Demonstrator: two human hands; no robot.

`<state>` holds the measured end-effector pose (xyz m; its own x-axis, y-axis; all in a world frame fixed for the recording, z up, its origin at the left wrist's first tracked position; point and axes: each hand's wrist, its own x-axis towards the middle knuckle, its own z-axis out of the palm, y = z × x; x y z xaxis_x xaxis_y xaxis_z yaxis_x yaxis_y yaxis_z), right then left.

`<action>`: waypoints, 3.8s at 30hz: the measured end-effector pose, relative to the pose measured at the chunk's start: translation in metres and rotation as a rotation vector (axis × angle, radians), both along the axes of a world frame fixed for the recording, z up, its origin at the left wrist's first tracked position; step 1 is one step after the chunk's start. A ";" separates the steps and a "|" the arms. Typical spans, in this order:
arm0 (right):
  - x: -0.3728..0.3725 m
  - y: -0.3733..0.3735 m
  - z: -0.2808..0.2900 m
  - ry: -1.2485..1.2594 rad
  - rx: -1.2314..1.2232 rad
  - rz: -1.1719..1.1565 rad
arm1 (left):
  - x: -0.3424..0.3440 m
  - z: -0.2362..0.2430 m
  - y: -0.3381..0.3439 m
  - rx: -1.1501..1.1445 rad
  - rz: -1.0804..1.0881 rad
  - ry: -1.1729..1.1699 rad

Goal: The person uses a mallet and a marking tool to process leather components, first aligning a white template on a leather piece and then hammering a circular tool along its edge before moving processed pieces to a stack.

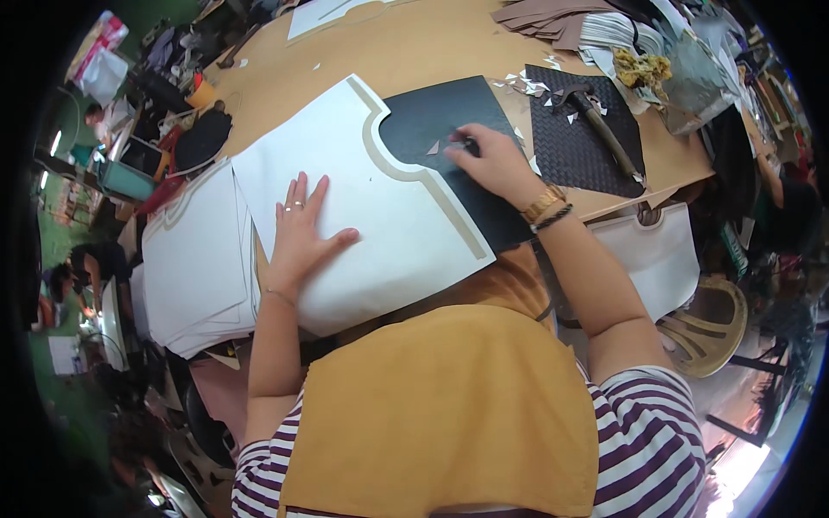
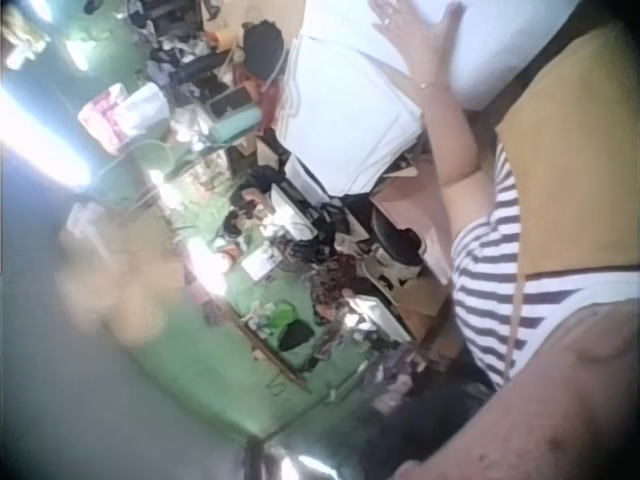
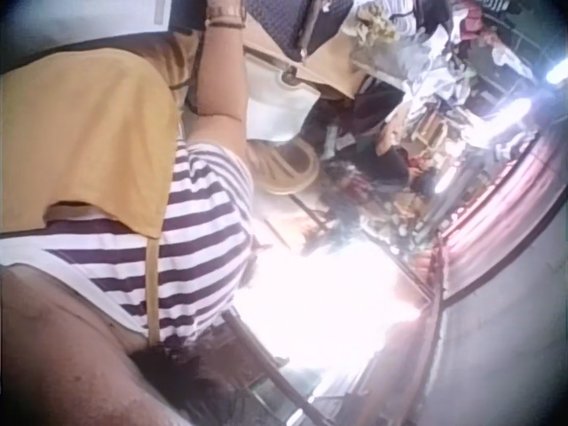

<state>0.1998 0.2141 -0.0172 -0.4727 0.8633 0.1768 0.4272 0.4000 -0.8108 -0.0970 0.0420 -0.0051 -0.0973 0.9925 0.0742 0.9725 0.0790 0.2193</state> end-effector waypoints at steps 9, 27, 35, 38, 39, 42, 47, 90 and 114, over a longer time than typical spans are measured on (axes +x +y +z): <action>-0.016 0.021 0.001 -0.487 0.281 -0.143 | 0.051 0.003 -0.024 -0.041 0.104 0.198; -0.021 -0.039 0.022 -0.260 0.060 0.059 | 0.026 0.002 0.119 0.088 -0.108 -0.094; -0.042 -0.026 0.024 -0.026 -0.092 0.138 | 0.011 -0.006 0.127 0.148 -0.150 -0.379; -0.052 -0.018 0.012 0.099 -0.162 0.145 | 0.009 -0.009 0.125 0.107 -0.154 -0.520; -0.057 -0.015 0.010 0.143 -0.176 0.152 | 0.008 -0.007 0.127 0.068 -0.148 -0.529; -0.057 -0.009 0.015 -0.049 -0.360 0.123 | 0.010 0.000 0.125 -0.030 -0.115 -0.685; -0.060 0.001 0.021 -0.026 -0.623 0.167 | 0.010 -0.001 0.122 -0.041 -0.085 -0.830; -0.080 -0.009 0.031 0.148 -0.814 0.144 | 0.013 -0.004 0.121 0.080 -0.083 -0.987; -0.060 0.035 0.015 -0.109 0.057 0.059 | 0.002 0.016 0.108 -0.199 -0.098 -0.527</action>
